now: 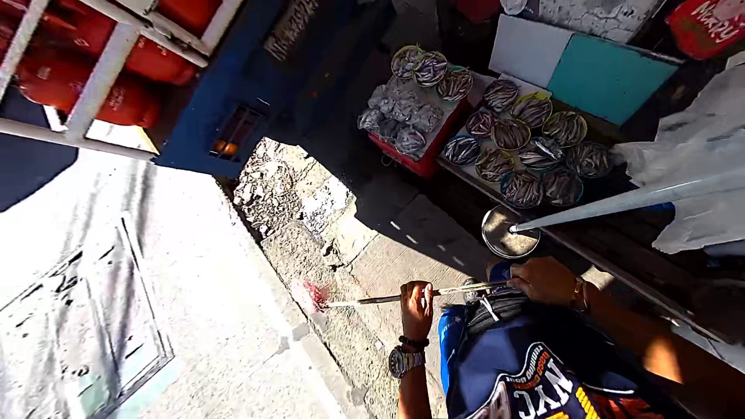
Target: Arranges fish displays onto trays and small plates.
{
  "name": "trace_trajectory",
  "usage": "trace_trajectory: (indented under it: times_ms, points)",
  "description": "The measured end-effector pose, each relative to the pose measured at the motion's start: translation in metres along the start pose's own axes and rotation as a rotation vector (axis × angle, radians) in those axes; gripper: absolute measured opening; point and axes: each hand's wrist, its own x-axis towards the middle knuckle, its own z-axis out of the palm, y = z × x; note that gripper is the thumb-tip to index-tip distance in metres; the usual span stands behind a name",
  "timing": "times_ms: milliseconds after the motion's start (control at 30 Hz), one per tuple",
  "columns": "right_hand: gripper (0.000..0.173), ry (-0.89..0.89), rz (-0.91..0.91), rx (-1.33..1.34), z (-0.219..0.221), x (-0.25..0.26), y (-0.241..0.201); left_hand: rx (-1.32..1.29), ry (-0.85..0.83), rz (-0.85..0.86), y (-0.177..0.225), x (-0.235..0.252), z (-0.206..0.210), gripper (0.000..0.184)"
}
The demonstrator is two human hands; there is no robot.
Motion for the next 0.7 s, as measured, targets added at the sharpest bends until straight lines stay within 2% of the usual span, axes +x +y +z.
trace_trajectory:
  times_ms: [100, 167, 333, 467, 600, 700]
  points:
    - [0.044, 0.024, 0.079, 0.107, -0.004, 0.04, 0.002, -0.13, 0.156, 0.005, -0.012, 0.034, 0.001, 0.033]
    - [0.043, 0.047, 0.149, 0.196, -0.016, 0.071, 0.004, -0.148, 0.143, -0.038, -0.021, 0.057, 0.004, 0.03]
    - [0.043, 0.254, 0.198, 0.402, -0.064, 0.176, 0.021, -0.052, -0.151, -0.203, -0.057, 0.105, 0.007, 0.025]
    - [0.042, 0.305, 0.206, 0.505, -0.143, 0.272, 0.018, 0.032, -0.357, -0.442, -0.087, 0.135, -0.005, 0.027]
    - [0.041, 0.39, 0.191, 0.538, -0.215, 0.365, 0.018, 0.049, -0.453, -0.6, -0.103, 0.174, -0.023, 0.029]
    - [0.041, 0.521, 0.111, 0.566, -0.241, 0.439, 0.035, 0.012, -0.515, -0.732, -0.12, 0.194, -0.033, 0.032]
